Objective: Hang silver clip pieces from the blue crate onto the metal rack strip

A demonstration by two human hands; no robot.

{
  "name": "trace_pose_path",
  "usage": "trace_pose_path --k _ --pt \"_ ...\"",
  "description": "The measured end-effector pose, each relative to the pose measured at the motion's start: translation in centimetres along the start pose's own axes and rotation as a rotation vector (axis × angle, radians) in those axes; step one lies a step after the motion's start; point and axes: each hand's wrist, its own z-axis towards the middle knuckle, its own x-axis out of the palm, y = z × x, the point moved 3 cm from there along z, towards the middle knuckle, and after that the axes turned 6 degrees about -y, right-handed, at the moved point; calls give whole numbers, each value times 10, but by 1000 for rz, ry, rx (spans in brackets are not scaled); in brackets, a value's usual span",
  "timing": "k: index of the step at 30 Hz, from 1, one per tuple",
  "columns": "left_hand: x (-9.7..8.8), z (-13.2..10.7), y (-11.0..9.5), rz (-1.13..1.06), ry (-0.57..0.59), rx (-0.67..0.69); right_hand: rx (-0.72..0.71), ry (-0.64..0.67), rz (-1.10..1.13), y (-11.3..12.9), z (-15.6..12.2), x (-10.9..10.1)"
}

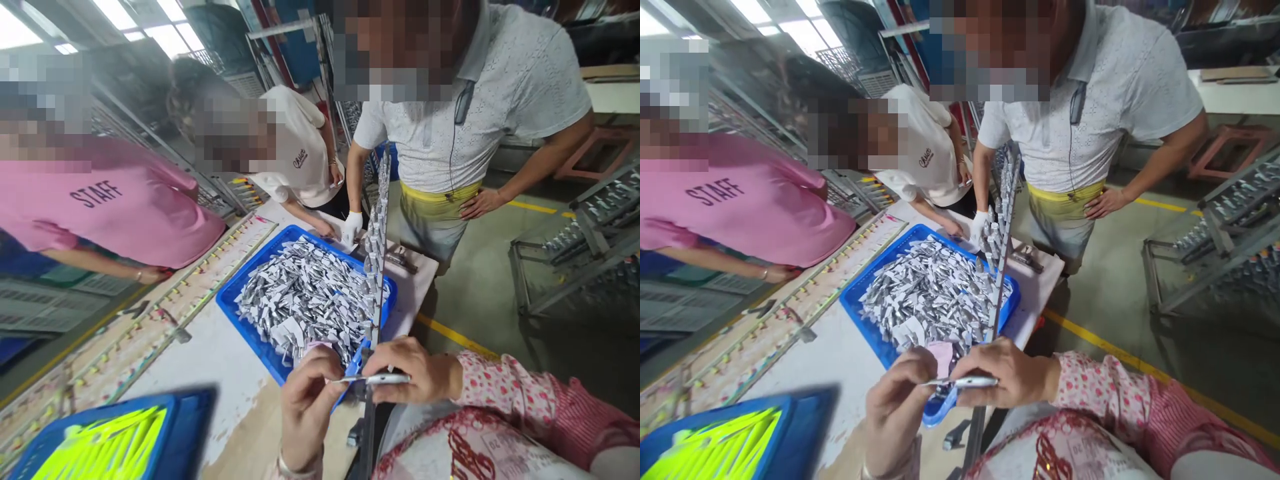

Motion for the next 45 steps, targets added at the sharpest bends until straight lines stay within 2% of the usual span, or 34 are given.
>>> trace_pose_path --k 2,4,6,10,13,15,16,17,19,21,22,24,27,30,33,37,45 --pt "8 -4 -1 -35 71 -99 218 -37 236 -8 -3 5" --pt "16 -8 3 -180 194 -271 478 2 528 -21 -9 12" --pt "21 -10 9 -303 253 -419 600 32 689 -29 -13 15" --pt "29 -11 18 -361 239 -640 540 -5 642 -29 -8 5" --pt "39 -14 19 -503 294 -774 397 94 497 -19 2 0" --pt "38 -13 19 -532 243 -724 317 132 405 -16 7 0" --pt "34 -11 20 -515 195 -667 298 101 386 -17 7 0" --pt "28 -9 21 -481 131 -600 293 32 375 -21 6 -1" --pt "11 -5 27 -375 -34 -453 295 -188 292 -34 -1 -7" --pt "-8 -3 35 -233 -193 -339 299 -326 81 -48 -14 -13" --pt "-15 -3 40 -156 -240 -307 303 -312 -50 -55 -21 -14" --pt "-23 -5 51 -19 -271 -281 298 -163 -290 -68 -34 -10" --pt "-22 -6 61 107 -278 -250 298 94 -579 -82 -46 6" --pt "-14 -4 65 157 -264 -212 363 212 -792 -91 -47 22" --pt "-8 -2 67 188 -235 -174 397 235 -822 -96 -43 31" --pt "-6 0 69 268 -176 -86 369 228 -793 -99 -43 34" --pt "10 0 59 489 48 183 285 247 -763 -107 -48 30"
